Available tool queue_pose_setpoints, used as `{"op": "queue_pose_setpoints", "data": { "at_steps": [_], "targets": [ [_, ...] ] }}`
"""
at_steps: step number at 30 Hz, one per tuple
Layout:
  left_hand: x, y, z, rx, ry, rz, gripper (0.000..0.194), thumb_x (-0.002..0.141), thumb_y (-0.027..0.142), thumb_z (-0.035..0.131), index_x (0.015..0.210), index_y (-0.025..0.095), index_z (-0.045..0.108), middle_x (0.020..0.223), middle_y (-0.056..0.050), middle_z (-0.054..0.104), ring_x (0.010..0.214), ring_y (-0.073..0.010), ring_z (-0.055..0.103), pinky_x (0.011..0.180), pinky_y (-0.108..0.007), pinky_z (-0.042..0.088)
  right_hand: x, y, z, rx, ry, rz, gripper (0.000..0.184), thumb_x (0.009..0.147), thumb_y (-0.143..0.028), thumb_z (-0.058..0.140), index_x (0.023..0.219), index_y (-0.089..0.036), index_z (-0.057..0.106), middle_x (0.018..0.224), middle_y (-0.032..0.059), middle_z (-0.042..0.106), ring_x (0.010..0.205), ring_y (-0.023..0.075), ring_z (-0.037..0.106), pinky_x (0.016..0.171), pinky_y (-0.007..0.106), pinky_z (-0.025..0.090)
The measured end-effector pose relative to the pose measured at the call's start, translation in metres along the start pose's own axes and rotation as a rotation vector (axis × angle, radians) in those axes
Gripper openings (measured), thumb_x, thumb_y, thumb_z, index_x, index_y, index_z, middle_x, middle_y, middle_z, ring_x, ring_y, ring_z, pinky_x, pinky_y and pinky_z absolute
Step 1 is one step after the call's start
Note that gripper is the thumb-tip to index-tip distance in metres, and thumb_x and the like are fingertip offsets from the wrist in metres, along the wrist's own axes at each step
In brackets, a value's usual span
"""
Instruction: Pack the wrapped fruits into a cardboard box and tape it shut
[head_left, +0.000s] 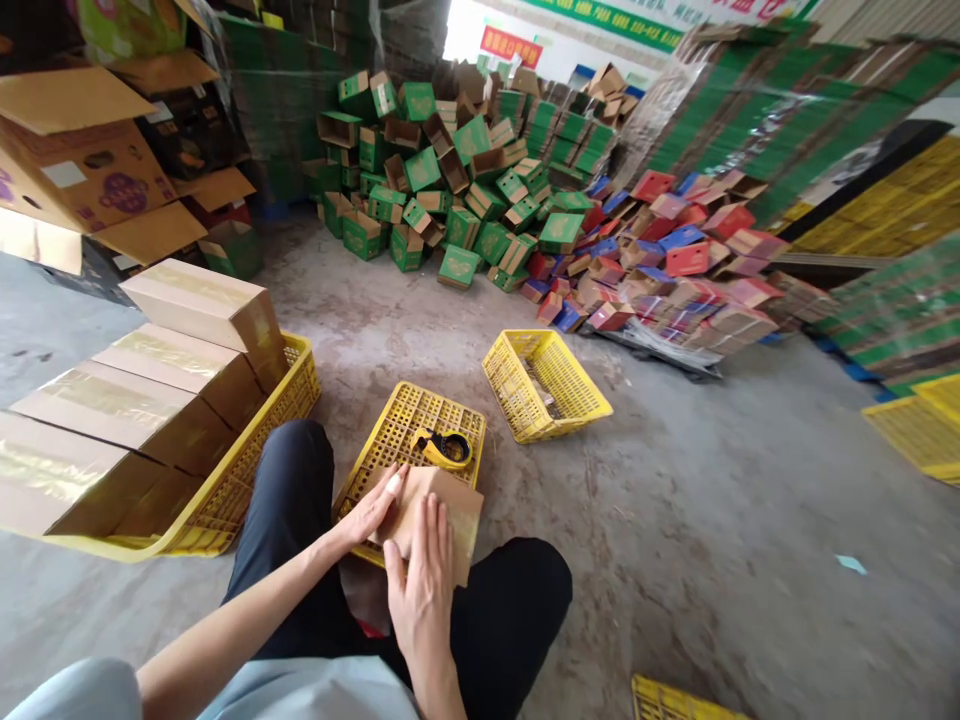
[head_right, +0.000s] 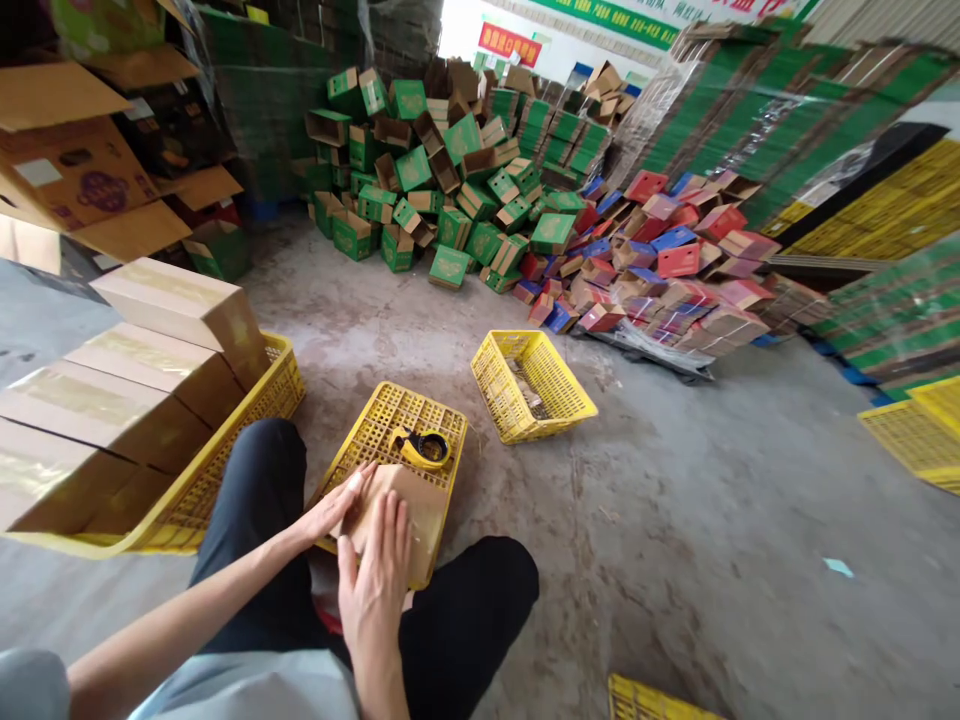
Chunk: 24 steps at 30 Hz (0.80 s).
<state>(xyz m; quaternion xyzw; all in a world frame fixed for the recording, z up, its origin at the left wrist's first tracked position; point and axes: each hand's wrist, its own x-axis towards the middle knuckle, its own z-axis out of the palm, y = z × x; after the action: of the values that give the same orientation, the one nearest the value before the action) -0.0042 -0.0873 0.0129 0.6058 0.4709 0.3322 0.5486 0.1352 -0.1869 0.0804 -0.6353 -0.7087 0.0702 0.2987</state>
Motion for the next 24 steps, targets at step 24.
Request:
{"op": "queue_pose_setpoints", "data": {
  "at_steps": [24],
  "targets": [
    [-0.028,0.037,-0.07,0.282,-0.002,0.205,0.07,0.102,0.058,0.045,0.162,0.025,0.03,0.167,-0.004,0.028,0.155,-0.0276,0.026,0.128,-0.046,0.026,0.012,0.034,0.014,0.42,-0.147,0.47,0.068,0.1,-0.063,0.044,0.146,-0.016,0.058,0.137,0.0138,0.067,0.124,0.0306,0.068,0.097,0.038,0.06]
  ]
}}
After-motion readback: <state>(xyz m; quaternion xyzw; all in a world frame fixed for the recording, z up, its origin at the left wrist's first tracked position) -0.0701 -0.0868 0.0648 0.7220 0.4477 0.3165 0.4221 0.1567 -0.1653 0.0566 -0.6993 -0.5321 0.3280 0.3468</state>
